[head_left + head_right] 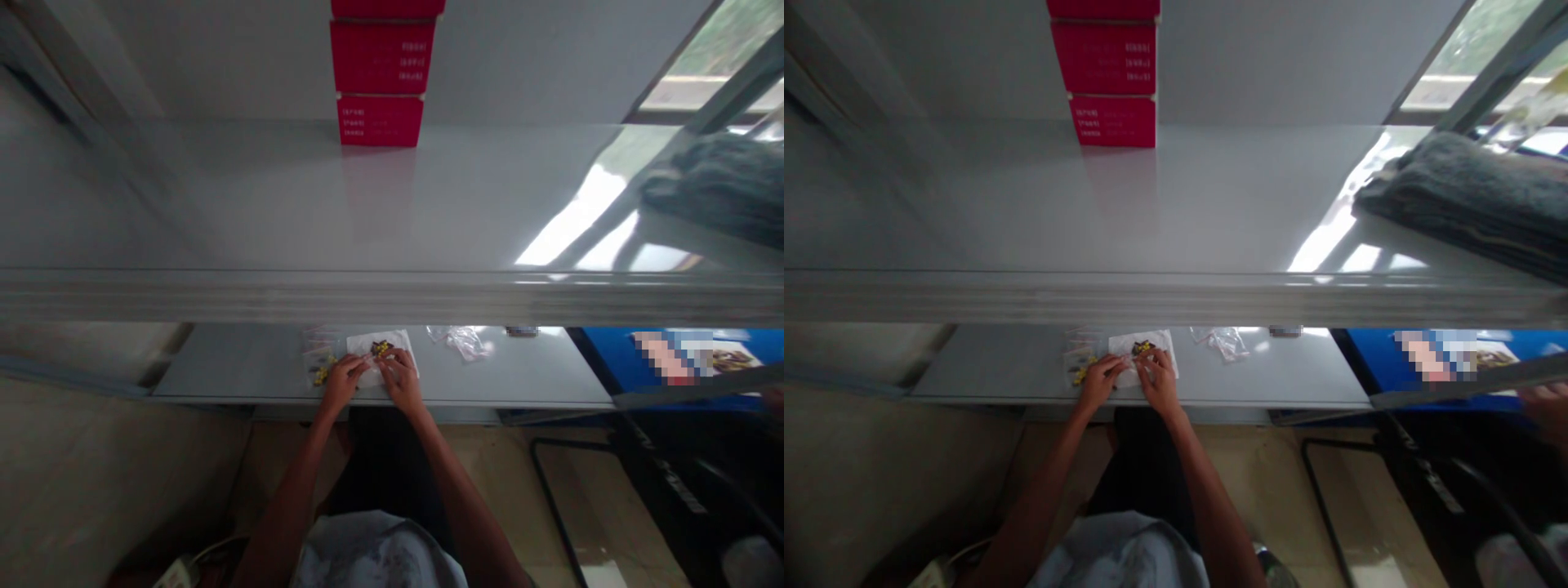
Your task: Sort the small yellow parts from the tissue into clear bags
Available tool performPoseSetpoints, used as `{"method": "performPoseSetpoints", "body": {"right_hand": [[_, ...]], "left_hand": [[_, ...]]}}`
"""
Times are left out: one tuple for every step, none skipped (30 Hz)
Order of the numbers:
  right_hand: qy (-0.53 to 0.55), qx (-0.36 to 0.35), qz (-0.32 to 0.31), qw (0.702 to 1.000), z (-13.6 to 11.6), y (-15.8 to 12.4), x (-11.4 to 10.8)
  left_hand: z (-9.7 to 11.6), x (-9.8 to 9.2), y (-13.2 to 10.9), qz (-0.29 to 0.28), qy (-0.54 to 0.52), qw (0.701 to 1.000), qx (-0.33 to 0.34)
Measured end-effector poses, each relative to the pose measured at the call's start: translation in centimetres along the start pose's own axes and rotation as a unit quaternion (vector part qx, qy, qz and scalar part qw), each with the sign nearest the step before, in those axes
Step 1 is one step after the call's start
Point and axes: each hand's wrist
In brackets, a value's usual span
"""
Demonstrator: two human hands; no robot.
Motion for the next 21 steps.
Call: {"method": "performPoseSetpoints", "body": {"right_hand": [[-0.012,0.011,0.024,1.000,0.0,-0.1,0.0],[-0.030,0.021,0.046,0.998,0.1,-0.2,0.1],[-0.052,0.029,0.060,0.996,0.2,-0.3,0.3],[-0.076,0.034,0.064,0.994,0.3,-0.4,0.4],[-0.101,0.036,0.059,0.993,0.4,-0.5,0.6],[-0.122,0.035,0.048,0.991,0.6,-0.5,0.9],[-0.139,0.030,0.033,0.989,0.7,-0.5,1.1],[-0.151,0.026,0.022,0.988,0.7,-0.5,1.2],[-0.159,0.023,0.014,0.987,0.8,-0.5,1.3],[-0.163,0.022,0.009,0.986,0.8,-0.5,1.4],[-0.161,0.024,0.005,0.987,0.7,-0.5,1.3],[-0.153,0.027,0.005,0.988,0.7,-0.4,1.2],[-0.138,0.032,0.009,0.990,0.6,-0.4,1.1],[-0.116,0.038,0.016,0.992,0.5,-0.4,0.9],[-0.089,0.044,0.023,0.995,0.4,-0.3,0.6],[-0.060,0.049,0.031,0.997,0.3,-0.3,0.4],[-0.032,0.051,0.037,0.998,0.3,-0.2,0.2],[-0.008,0.049,0.038,0.998,0.2,-0.2,0.0],[0.011,0.043,0.032,0.999,0.2,-0.1,-0.1],[0.024,0.035,0.021,0.999,0.2,0.0,-0.2],[0.032,0.027,0.010,0.999,0.2,0.0,-0.2]], "left_hand": [[0.0,-0.2,0.0,0.011,-0.006,1.000,-0.007],[0.1,-0.3,0.0,0.022,-0.013,1.000,-0.014],[0.1,-0.5,0.0,0.033,-0.021,0.999,-0.021],[0.1,-0.6,-0.1,0.041,-0.030,0.998,-0.028],[0.1,-0.8,-0.1,0.049,-0.040,0.997,-0.035],[0.1,-0.9,-0.1,0.057,-0.049,0.996,-0.044],[0.2,-1.0,-0.1,0.064,-0.057,0.995,-0.053],[0.3,-1.0,-0.2,0.069,-0.063,0.994,-0.060],[0.4,-1.1,-0.2,0.071,-0.067,0.993,-0.066],[0.5,-1.1,-0.2,0.071,-0.068,0.993,-0.068],[0.6,-1.1,-0.1,0.066,-0.065,0.993,-0.066],[0.7,-1.1,-0.1,0.058,-0.058,0.995,-0.062],[0.8,-1.0,-0.1,0.046,-0.048,0.996,-0.056],[0.8,-0.8,0.0,0.032,-0.035,0.998,-0.047],[0.8,-0.6,0.0,0.015,-0.020,0.999,-0.036],[0.8,-0.4,0.1,-0.003,-0.005,1.000,-0.023],[0.7,-0.2,0.1,-0.020,0.011,1.000,-0.009],[0.6,0.0,0.1,-0.036,0.025,0.999,0.005],[0.4,0.1,0.1,-0.048,0.038,0.998,0.017],[0.3,0.3,0.0,-0.055,0.047,0.997,0.025],[0.3,0.3,0.0,-0.058,0.050,0.997,0.030]]}}
Point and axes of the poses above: each hand's wrist, its own y-axis towards the middle knuckle, its own x-axis out of the palm, z = x × y
